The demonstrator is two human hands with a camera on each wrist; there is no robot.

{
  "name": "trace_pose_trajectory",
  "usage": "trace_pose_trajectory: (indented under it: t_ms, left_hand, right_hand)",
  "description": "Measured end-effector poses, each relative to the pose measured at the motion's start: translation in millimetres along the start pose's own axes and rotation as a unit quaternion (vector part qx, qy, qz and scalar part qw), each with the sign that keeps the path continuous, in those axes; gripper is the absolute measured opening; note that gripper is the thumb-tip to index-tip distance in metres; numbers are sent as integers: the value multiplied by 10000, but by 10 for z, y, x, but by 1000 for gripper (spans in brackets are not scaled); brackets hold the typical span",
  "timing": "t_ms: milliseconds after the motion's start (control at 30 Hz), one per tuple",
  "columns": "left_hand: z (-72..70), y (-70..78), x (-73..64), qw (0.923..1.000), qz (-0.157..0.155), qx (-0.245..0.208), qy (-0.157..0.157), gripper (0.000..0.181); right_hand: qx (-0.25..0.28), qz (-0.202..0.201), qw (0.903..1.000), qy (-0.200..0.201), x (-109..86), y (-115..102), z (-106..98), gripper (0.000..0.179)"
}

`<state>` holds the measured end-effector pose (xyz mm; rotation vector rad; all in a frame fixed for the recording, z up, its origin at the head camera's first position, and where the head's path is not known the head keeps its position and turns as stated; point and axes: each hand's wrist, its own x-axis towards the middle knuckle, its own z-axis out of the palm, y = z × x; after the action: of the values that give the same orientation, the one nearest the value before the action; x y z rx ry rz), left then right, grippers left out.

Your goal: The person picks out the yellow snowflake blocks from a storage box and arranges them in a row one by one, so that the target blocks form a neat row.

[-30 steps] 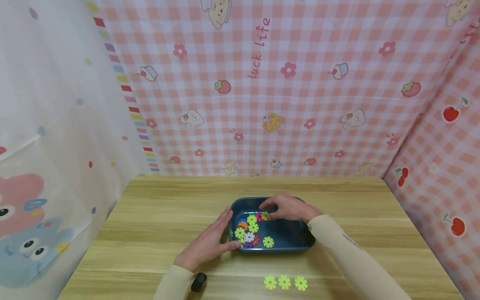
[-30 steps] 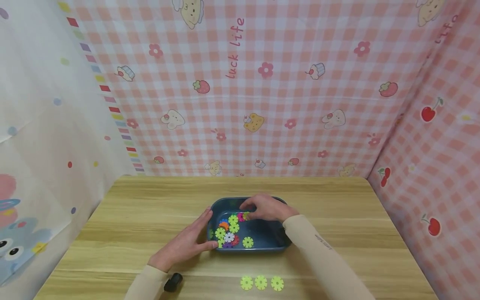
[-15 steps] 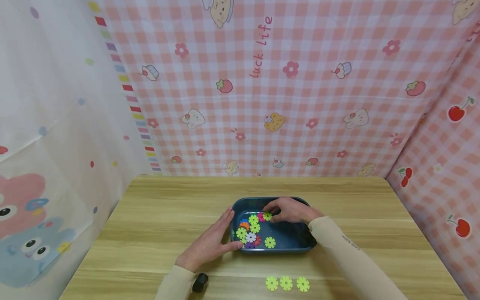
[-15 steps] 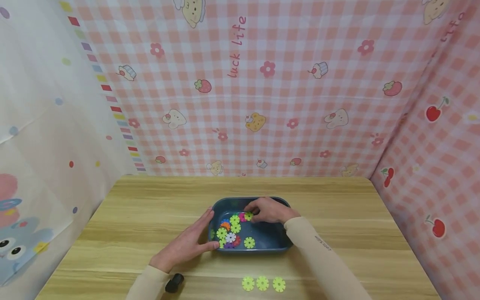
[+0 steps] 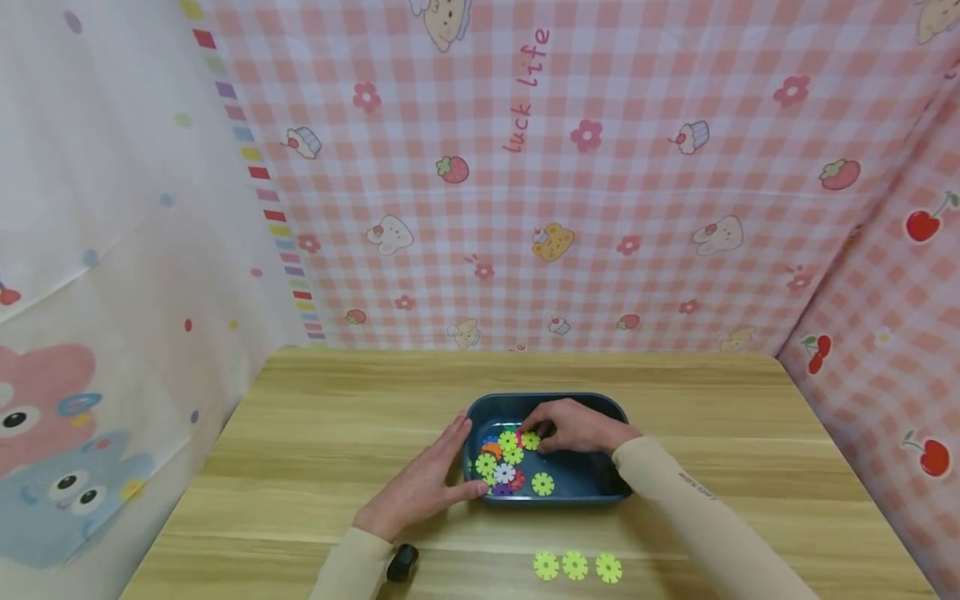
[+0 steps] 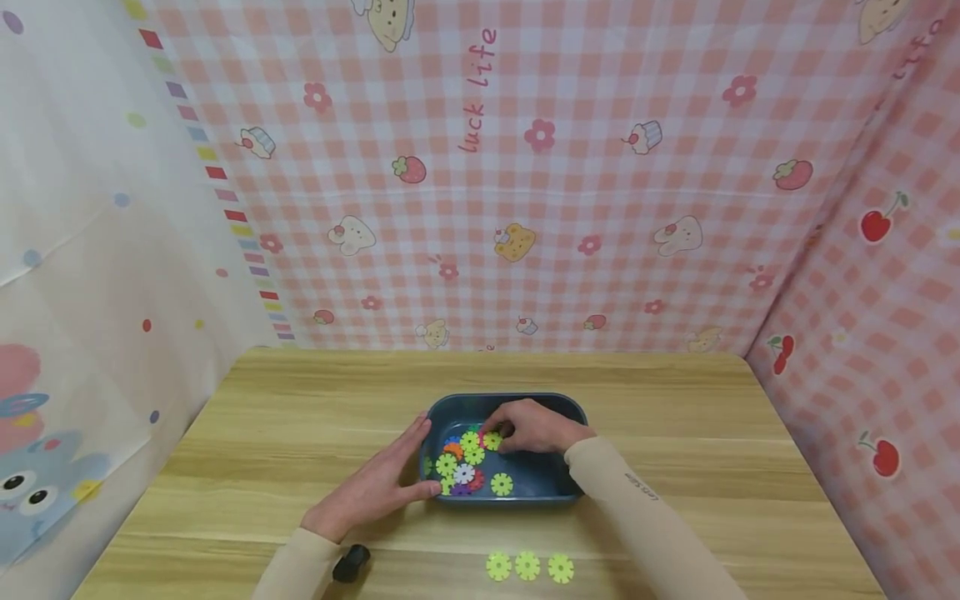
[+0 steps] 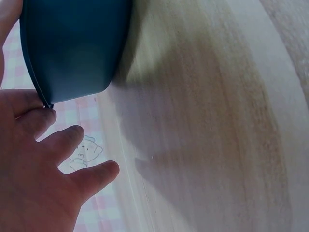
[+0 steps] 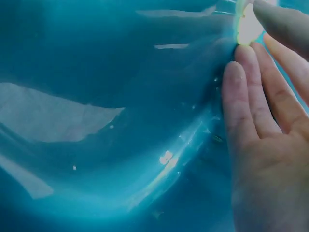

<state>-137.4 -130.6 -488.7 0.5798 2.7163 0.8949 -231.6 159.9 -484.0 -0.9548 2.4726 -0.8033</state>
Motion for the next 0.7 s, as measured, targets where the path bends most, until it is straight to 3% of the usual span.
trace_pose_trajectory:
  t_ms: [267,700]
  left_hand:
    - [-19,7,-15,10000,25,-56,-25,97]
    - [-23,8,-10,10000,-37,-11,-40,98]
  right_hand:
    - [-517,-386,9979,-13,41,-2,58,32]
    - [-689,-282,9972,-76,27,-65,39,29]
